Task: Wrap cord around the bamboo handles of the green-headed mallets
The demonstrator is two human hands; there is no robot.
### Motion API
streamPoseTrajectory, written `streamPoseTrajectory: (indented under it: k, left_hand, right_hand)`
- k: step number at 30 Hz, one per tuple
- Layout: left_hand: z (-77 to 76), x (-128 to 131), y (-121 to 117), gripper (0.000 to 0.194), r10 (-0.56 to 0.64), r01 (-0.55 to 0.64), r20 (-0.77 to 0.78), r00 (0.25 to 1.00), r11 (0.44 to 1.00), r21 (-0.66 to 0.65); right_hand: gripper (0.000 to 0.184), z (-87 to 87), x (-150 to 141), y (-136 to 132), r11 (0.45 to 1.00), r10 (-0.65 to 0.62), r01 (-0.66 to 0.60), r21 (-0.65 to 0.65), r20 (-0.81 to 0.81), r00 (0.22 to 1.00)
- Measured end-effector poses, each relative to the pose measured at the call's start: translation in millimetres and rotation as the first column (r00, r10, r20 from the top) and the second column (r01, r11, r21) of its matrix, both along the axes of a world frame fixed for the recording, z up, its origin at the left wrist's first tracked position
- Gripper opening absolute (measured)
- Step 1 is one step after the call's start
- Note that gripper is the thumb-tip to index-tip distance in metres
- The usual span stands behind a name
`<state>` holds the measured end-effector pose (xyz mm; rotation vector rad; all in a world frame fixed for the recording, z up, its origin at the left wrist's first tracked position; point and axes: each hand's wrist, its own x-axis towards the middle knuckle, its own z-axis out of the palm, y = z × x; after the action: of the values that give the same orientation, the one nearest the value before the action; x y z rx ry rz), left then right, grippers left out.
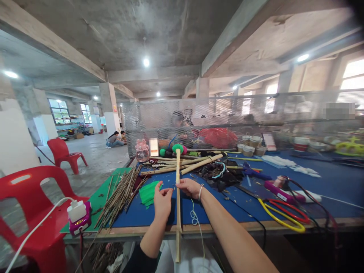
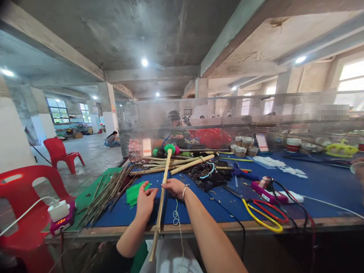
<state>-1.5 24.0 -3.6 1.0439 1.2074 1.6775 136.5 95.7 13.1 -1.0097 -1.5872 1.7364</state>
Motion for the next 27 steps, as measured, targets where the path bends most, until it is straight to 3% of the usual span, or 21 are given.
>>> streamPoseTrajectory:
  k: [5,13,20,23,27]
  left_hand:
    - [-1.5,1,0,0.04,0.017,-0.017,-0.089,0.996,1.0,0.004]
    - [-2.5,2,0,0.026,-0.063,0.064,-0.112,0.992,0.998,0.002]
    - [4.2,7,-8,0.021,-0.066,0.055,-0.462,0.884,0.998,-0.037]
    - [4.0,7,-7,0.019,-0.125,0.092,-0.391,0.912,0.991,-0.102]
    - [5.5,6,-5,0.023,-0.277,0.256,-0.171,0.946,0.957,-0.136]
  right_hand:
    - [0.034,-0.9,0,1,1.0,0.005,-0.004,-0.007,0.008,1.0]
    - [0.031,2.8,-2,-1,0.998,-0.028,0.031,0.061,-0.048,0.998]
    - [0.03,-1.8,-3,1,0.989,-0.095,0.086,0.121,0.075,0.993]
    - [0.034,-2.8,-1,2,0.994,-0.091,0.087,0.074,0.055,0.994]
    - [0.032,1.4,1,0,0.999,0.01,-0.012,-0.051,-0.032,0.999]
